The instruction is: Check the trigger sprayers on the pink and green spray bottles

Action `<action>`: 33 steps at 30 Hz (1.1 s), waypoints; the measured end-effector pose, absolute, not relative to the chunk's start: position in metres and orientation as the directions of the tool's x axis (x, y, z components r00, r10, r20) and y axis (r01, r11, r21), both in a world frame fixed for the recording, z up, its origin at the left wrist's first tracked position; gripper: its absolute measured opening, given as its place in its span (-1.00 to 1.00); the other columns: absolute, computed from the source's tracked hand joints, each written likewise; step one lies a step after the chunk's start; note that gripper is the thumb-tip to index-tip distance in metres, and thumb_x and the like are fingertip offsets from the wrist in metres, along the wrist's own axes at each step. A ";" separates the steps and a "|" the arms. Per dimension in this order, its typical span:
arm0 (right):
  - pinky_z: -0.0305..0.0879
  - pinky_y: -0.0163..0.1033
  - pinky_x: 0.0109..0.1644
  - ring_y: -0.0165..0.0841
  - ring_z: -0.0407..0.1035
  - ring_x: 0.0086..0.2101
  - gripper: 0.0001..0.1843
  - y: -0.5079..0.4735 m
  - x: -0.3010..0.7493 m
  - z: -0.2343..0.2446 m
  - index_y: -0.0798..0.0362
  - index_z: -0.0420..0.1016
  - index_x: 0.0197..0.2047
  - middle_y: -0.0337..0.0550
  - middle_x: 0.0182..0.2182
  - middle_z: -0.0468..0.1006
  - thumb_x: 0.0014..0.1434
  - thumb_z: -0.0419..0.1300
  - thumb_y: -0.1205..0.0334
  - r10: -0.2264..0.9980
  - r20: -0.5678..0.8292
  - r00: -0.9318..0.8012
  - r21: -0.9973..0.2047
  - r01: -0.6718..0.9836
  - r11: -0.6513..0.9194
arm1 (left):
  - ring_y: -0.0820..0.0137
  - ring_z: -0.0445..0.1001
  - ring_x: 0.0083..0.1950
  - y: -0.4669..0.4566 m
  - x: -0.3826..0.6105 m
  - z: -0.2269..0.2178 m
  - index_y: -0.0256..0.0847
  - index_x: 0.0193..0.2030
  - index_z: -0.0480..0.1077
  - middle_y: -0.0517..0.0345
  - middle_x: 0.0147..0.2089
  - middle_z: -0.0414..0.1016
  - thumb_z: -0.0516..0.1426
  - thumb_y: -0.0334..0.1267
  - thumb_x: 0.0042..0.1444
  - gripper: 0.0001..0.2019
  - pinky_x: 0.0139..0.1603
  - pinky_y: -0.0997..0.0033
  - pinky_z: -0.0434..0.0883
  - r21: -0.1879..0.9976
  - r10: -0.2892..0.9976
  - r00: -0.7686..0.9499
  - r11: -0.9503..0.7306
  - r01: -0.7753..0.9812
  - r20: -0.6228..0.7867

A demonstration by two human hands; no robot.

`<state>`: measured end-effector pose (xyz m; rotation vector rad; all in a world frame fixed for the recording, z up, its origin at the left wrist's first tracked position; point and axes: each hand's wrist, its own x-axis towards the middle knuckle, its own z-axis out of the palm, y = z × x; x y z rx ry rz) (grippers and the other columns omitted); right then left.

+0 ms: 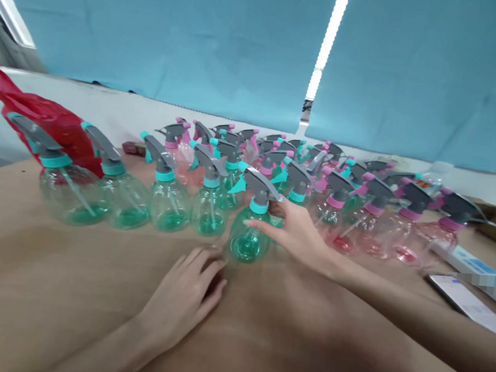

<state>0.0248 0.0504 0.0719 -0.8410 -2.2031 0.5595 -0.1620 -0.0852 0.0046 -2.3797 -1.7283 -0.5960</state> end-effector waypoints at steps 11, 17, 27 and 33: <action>0.31 -0.15 -0.26 -0.25 0.41 -0.34 -0.69 0.067 0.005 0.075 0.06 0.40 -0.13 -0.13 -0.32 0.54 0.16 0.21 0.02 0.741 0.413 -0.529 -0.591 0.464 0.660 | 0.12 0.39 0.06 -0.084 -0.157 0.000 -0.24 0.02 0.40 -0.06 0.04 0.43 0.00 -0.36 0.24 -0.74 0.03 0.08 0.38 0.189 0.885 0.280 -0.368 0.910 0.371; 0.23 -0.20 -0.35 -0.32 0.28 -0.46 -0.77 0.072 0.001 0.079 0.03 0.38 -0.23 -0.21 -0.45 0.45 0.17 0.18 0.05 0.738 0.416 -0.531 -0.528 0.520 0.672 | 0.11 0.38 0.08 -0.086 -0.157 0.001 -0.24 0.03 0.38 -0.08 0.07 0.42 0.01 -0.37 0.24 -0.74 0.03 0.07 0.38 0.193 0.894 0.280 -0.362 0.912 0.349; 0.40 -0.01 -0.10 -0.07 0.45 -0.06 -0.44 0.049 0.026 0.087 0.17 0.30 0.12 0.13 -0.04 0.54 0.17 0.19 -0.02 0.754 0.378 -0.538 -0.534 0.538 0.652 | 0.10 0.40 0.04 -0.075 -0.146 0.004 -0.24 0.03 0.37 -0.07 0.05 0.43 0.03 -0.39 0.21 -0.74 0.00 0.07 0.38 0.191 0.892 0.306 -0.381 0.905 0.331; 0.39 -0.19 -0.36 -0.29 0.52 -0.41 -0.71 0.047 0.087 0.130 -0.03 0.55 -0.20 -0.20 -0.40 0.64 0.17 0.19 -0.05 0.739 0.537 -0.408 -0.435 0.616 0.657 | 0.11 0.39 0.05 -0.063 -0.134 0.004 -0.26 0.04 0.36 -0.08 0.06 0.41 0.05 -0.39 0.21 -0.74 0.02 0.09 0.37 0.203 0.888 0.334 -0.407 0.891 0.318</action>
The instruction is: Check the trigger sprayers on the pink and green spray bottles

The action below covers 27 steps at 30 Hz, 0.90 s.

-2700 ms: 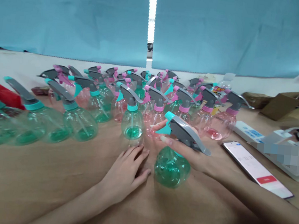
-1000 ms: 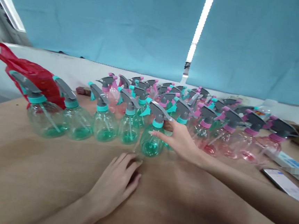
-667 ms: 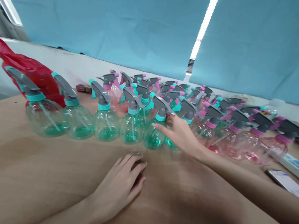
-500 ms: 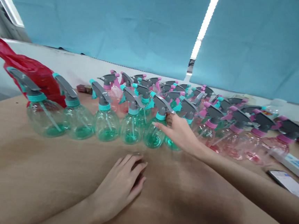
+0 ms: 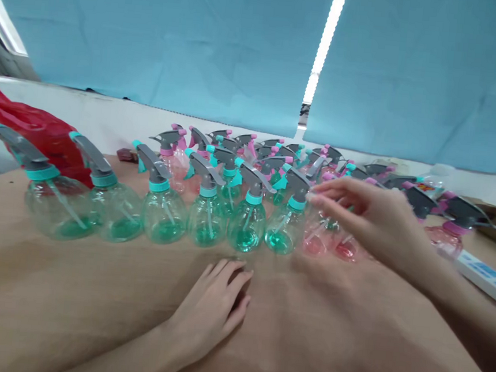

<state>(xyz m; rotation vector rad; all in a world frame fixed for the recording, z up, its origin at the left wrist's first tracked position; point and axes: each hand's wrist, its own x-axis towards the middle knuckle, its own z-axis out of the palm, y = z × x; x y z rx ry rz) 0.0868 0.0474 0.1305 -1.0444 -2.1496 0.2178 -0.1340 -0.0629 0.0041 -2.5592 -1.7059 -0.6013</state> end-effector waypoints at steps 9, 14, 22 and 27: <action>0.33 -0.07 -0.20 -0.11 0.51 -0.17 -0.49 0.098 0.068 0.143 0.09 0.41 0.04 -0.01 -0.10 0.61 0.15 0.18 -0.09 0.703 0.553 -0.447 -0.252 0.715 0.652 | 0.12 0.41 0.04 -0.042 -0.110 0.004 -0.23 -0.01 0.36 -0.05 0.03 0.43 0.02 -0.42 0.23 -0.77 0.04 0.04 0.34 0.235 0.849 0.387 -0.484 0.843 0.360; 0.16 -0.19 -0.41 -0.19 0.44 -0.40 -0.63 0.114 0.055 0.140 0.09 0.45 -0.04 -0.10 -0.39 0.60 0.17 0.17 0.04 0.714 0.450 -0.537 -0.152 0.742 0.653 | 0.18 0.42 0.02 -0.040 -0.106 0.008 -0.17 0.02 0.33 0.01 -0.01 0.45 -0.01 -0.38 0.26 -0.77 0.06 0.08 0.34 0.303 0.840 0.341 -0.486 0.820 0.422; 0.15 -0.22 -0.42 -0.28 0.38 -0.44 -0.70 0.082 0.076 0.148 0.03 0.52 -0.21 -0.20 -0.50 0.54 0.16 0.18 -0.02 0.686 0.440 -0.579 -0.205 0.679 0.705 | 0.17 0.34 0.14 -0.050 -0.091 0.012 -0.09 0.15 0.17 0.00 0.12 0.29 0.03 -0.27 0.28 -0.69 0.15 0.04 0.31 0.530 0.892 0.129 -0.368 0.764 0.434; 0.13 -0.25 -0.46 -0.34 0.37 -0.49 -0.75 0.053 0.091 0.151 0.02 0.52 -0.26 -0.24 -0.54 0.52 0.13 0.21 0.01 0.702 0.391 -0.596 -0.274 0.652 0.707 | 0.02 0.15 0.31 -0.049 -0.070 0.010 -0.07 0.33 -0.12 -0.12 0.30 0.11 0.21 -0.10 0.13 -0.26 0.22 -0.13 0.22 0.616 0.908 0.026 -0.305 0.726 0.419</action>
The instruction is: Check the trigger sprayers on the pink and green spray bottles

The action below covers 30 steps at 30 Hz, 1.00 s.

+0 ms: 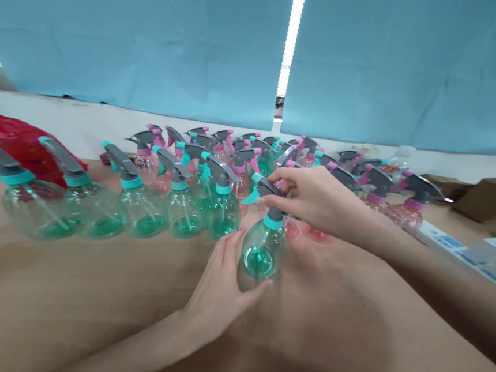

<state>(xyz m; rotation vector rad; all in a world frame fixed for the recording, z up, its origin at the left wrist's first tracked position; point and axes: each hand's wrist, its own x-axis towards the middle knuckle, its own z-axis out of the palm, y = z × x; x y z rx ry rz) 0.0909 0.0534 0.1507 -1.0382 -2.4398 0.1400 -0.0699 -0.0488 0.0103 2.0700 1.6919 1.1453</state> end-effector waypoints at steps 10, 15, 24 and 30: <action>0.29 -0.25 -0.30 -0.32 0.41 -0.27 -0.53 0.045 0.160 0.123 -0.05 0.43 -0.02 -0.19 -0.25 0.51 0.21 0.06 -0.20 0.612 0.265 -0.745 -0.668 0.316 0.674 | -0.07 -0.01 0.40 -0.054 -0.018 0.001 0.02 0.42 -0.38 -0.12 0.45 -0.13 0.22 -0.02 0.16 -0.08 0.26 -0.26 0.14 0.632 0.905 0.142 -0.386 0.672 0.401; 0.25 -0.03 0.16 -0.14 0.33 0.10 -0.14 0.051 0.207 0.083 -0.22 0.18 0.26 -0.14 0.16 0.37 -0.07 0.31 -0.25 0.593 0.292 -0.750 -0.849 0.082 0.522 | -0.08 0.08 0.35 -0.052 0.010 0.002 -0.04 0.43 -0.34 -0.16 0.38 0.04 0.25 0.01 0.12 -0.04 0.23 -0.24 0.18 0.647 0.905 0.201 -0.411 0.642 0.376; 0.43 -0.06 -0.24 -0.15 0.50 -0.29 -0.63 0.037 0.220 0.060 -0.24 0.45 0.02 -0.23 -0.33 0.61 0.15 0.20 -0.07 0.829 0.284 -0.482 -0.769 0.402 0.497 | -0.07 0.20 0.26 -0.042 0.056 0.000 -0.12 0.38 -0.26 -0.21 0.25 0.19 0.23 0.03 0.13 -0.12 0.18 -0.16 0.24 0.615 0.869 0.341 -0.494 0.614 0.357; 0.39 -0.06 -0.15 -0.18 0.49 -0.24 -0.59 0.044 0.224 0.059 -0.25 0.39 0.09 -0.27 -0.33 0.59 0.15 0.24 0.01 0.821 0.383 -0.424 -0.805 0.284 0.522 | -0.09 0.27 0.21 -0.027 0.051 0.000 -0.07 0.37 -0.19 -0.15 0.25 0.23 0.30 0.02 0.06 -0.09 0.13 -0.16 0.27 0.638 0.870 0.355 -0.492 0.593 0.342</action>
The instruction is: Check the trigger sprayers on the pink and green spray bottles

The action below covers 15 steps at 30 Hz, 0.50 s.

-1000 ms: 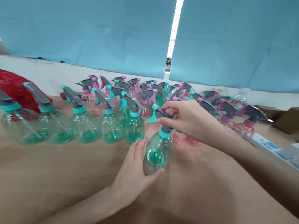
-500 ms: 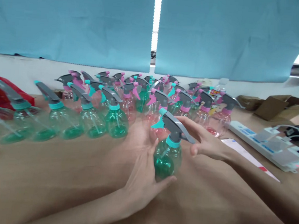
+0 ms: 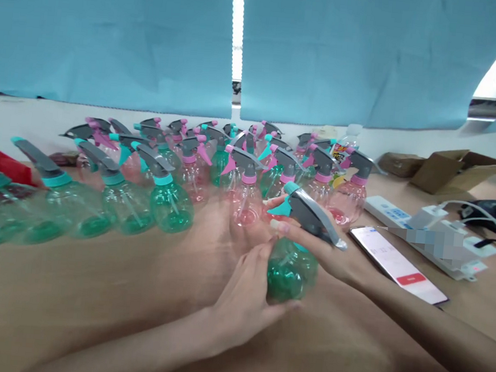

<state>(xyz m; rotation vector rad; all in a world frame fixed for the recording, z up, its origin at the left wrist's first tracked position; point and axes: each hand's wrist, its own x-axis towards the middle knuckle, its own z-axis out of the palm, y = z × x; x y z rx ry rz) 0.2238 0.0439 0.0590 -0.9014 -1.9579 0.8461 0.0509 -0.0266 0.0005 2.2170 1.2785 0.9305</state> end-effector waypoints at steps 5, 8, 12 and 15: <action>0.36 -0.07 -0.15 -0.19 0.45 -0.25 -0.62 0.053 0.218 0.062 -0.23 0.41 0.02 -0.25 -0.37 0.53 0.12 0.29 0.05 0.831 0.386 -0.401 -0.826 0.251 0.505 | 0.01 0.18 0.30 -0.022 0.036 0.008 -0.03 0.39 -0.17 -0.09 0.29 0.21 0.25 -0.05 0.15 -0.18 0.25 -0.09 0.19 0.614 0.856 0.421 -0.511 0.602 0.301; 0.33 -0.10 -0.15 -0.25 0.41 -0.29 -0.70 0.058 0.209 0.067 -0.19 0.44 -0.04 -0.26 -0.39 0.49 0.13 0.27 0.10 0.813 0.421 -0.403 -0.829 0.192 0.525 | 0.02 0.12 0.34 -0.026 0.021 0.007 -0.02 0.41 -0.26 -0.11 0.37 0.09 0.18 -0.07 0.22 -0.20 0.25 -0.14 0.18 0.542 0.873 0.423 -0.484 0.687 0.243; 0.29 -0.16 -0.20 -0.34 0.34 -0.36 -0.85 0.063 0.196 0.077 -0.09 0.47 -0.15 -0.26 -0.37 0.46 0.18 0.21 0.15 0.789 0.422 -0.446 -0.835 0.148 0.531 | -0.03 0.03 0.38 -0.030 -0.004 0.003 -0.02 0.43 -0.22 -0.12 0.41 0.03 0.11 0.00 0.27 -0.26 0.26 -0.23 0.12 0.388 0.886 0.428 -0.463 0.797 0.179; 0.28 -0.19 -0.22 -0.35 0.33 -0.37 -0.86 0.067 0.194 0.080 -0.09 0.46 -0.18 -0.28 -0.40 0.43 0.18 0.21 0.11 0.781 0.410 -0.471 -0.834 0.152 0.530 | -0.06 -0.01 0.40 -0.029 -0.018 0.003 0.02 0.42 -0.07 -0.08 0.42 0.03 0.06 0.05 0.29 -0.36 0.26 -0.26 0.11 0.285 0.879 0.444 -0.477 0.832 0.175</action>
